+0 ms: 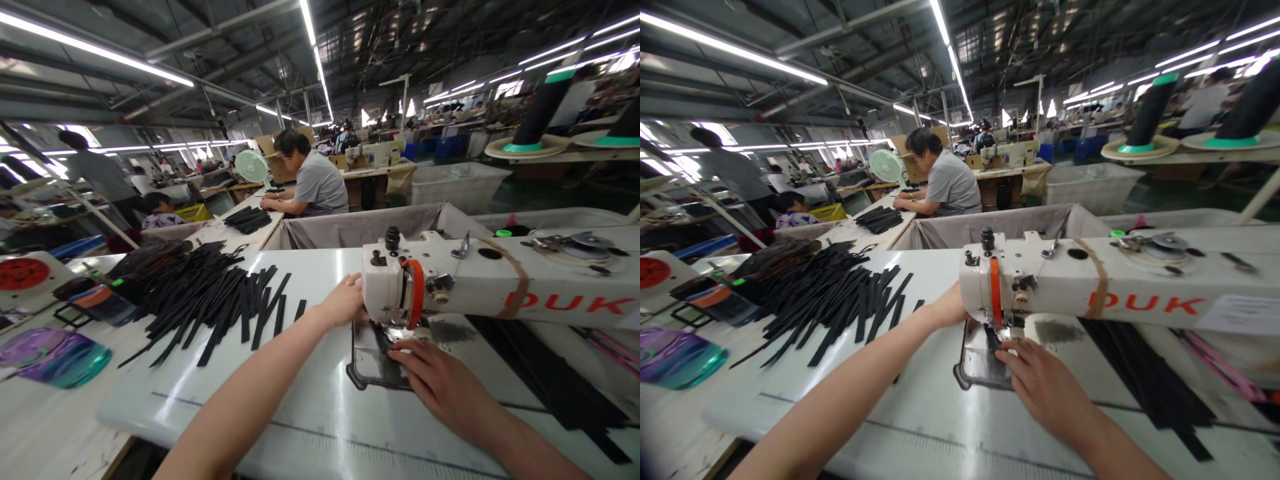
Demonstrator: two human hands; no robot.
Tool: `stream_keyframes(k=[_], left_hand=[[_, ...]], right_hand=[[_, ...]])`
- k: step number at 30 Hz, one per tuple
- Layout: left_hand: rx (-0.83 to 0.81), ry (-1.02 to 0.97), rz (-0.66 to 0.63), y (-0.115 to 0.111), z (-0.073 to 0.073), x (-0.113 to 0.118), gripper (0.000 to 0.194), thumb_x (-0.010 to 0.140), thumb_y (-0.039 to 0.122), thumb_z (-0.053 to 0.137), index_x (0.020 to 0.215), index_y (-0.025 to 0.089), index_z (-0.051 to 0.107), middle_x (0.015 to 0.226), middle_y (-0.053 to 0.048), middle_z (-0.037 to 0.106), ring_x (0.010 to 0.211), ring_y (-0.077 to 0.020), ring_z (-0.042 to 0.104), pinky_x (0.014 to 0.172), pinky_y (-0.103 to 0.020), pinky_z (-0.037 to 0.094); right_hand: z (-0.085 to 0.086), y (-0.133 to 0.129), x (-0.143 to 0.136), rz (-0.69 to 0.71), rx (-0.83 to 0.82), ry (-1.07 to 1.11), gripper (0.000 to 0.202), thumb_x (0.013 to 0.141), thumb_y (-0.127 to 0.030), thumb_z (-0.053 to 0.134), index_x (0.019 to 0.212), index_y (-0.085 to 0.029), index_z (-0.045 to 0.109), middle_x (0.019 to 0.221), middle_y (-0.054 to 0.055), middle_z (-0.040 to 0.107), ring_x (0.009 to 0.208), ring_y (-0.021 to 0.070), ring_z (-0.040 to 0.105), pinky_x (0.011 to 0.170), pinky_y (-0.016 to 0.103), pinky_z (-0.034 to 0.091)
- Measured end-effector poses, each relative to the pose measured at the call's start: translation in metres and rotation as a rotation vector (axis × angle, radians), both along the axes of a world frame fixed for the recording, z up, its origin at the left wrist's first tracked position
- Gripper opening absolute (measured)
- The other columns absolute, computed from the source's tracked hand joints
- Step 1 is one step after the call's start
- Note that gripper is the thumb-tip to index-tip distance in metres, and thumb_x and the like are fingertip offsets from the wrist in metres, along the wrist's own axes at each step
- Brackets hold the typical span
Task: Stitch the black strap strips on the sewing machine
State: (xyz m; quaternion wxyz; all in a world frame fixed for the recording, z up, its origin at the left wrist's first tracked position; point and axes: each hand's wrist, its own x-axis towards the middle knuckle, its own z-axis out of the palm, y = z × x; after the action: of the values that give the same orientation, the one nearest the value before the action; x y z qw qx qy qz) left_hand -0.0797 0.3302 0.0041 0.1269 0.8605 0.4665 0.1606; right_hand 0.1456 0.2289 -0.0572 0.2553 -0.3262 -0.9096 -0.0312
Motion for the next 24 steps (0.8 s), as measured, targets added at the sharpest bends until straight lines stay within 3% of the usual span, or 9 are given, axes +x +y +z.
stream_keyframes(k=[3,6,7,8,11,15,20,24], left_hand=[[-0.144,0.062,0.109,-0.013,0.019,-0.021,0.017,0.063,0.002,0.077,0.066,0.016,0.068,0.083,-0.007,0.072,0.1,-0.029,0.065,0.096,-0.042,0.046],[-0.326,0.027,0.191,-0.049,0.026,-0.034,0.012,0.069,0.017,0.077,0.079,0.015,0.07,0.07,-0.005,0.069,0.068,-0.0231,0.067,0.069,-0.037,0.054],[-0.44,-0.048,0.178,-0.063,0.024,-0.034,0.018,0.074,0.025,0.074,0.09,0.017,0.07,0.068,-0.001,0.068,0.059,-0.0183,0.065,0.061,-0.031,0.054],[-0.67,-0.263,0.177,-0.077,0.021,-0.032,0.027,0.074,0.026,0.073,0.098,0.016,0.068,0.067,0.0,0.068,0.056,-0.0161,0.063,0.058,-0.028,0.053],[-1.039,-0.805,0.247,-0.108,0.007,-0.015,0.043,0.063,0.03,0.079,0.1,0.012,0.065,0.064,0.001,0.065,0.056,-0.0128,0.062,0.061,-0.027,0.054],[-1.085,-1.069,0.344,-0.122,0.0,0.006,0.051,0.048,0.034,0.087,0.087,0.012,0.062,0.064,0.001,0.064,0.057,-0.0114,0.06,0.06,-0.027,0.055],[-1.13,-1.101,0.356,-0.124,0.007,0.005,0.045,0.061,0.048,0.079,0.078,0.013,0.058,0.066,-0.001,0.063,0.058,-0.0127,0.063,0.059,-0.029,0.056],[-1.15,-1.11,0.344,-0.127,0.006,0.001,0.05,0.067,0.06,0.071,0.077,0.013,0.057,0.066,-0.002,0.063,0.056,-0.0133,0.064,0.057,-0.029,0.057]], right_hand=[[0.002,0.0,0.0,-0.006,0.03,0.032,0.038,0.09,-0.008,0.043,0.118,-0.018,0.065,0.114,0.011,0.068,0.102,0.0231,0.066,0.085,0.039,0.058],[0.008,-0.005,-0.004,0.046,0.025,0.091,0.033,0.093,-0.012,0.043,0.116,-0.02,0.065,0.11,0.01,0.069,0.097,0.0206,0.067,0.082,0.034,0.058],[0.011,-0.009,-0.007,0.073,0.023,0.111,0.03,0.095,-0.016,0.044,0.116,-0.02,0.064,0.11,0.009,0.069,0.097,0.0198,0.067,0.082,0.032,0.058],[0.014,-0.012,-0.009,0.097,0.035,0.13,0.027,0.096,-0.019,0.045,0.117,-0.019,0.063,0.111,0.01,0.068,0.098,0.0192,0.067,0.083,0.03,0.057],[0.025,-0.025,-0.016,0.175,0.155,0.133,0.027,0.099,-0.022,0.043,0.118,-0.018,0.062,0.112,0.01,0.068,0.101,0.0183,0.065,0.082,0.028,0.056],[0.033,-0.035,-0.017,0.343,0.288,0.045,0.034,0.1,-0.009,0.033,0.111,-0.016,0.065,0.101,0.006,0.071,0.093,0.0163,0.064,0.08,0.026,0.054],[0.027,-0.038,-0.011,0.371,0.268,0.133,0.039,0.101,-0.01,0.029,0.112,-0.014,0.066,0.101,0.008,0.072,0.101,0.0171,0.063,0.09,0.028,0.052],[0.038,-0.038,-0.01,0.433,0.233,0.128,0.042,0.103,-0.012,0.027,0.105,-0.014,0.068,0.098,0.006,0.074,0.098,0.0135,0.064,0.095,0.023,0.048]])
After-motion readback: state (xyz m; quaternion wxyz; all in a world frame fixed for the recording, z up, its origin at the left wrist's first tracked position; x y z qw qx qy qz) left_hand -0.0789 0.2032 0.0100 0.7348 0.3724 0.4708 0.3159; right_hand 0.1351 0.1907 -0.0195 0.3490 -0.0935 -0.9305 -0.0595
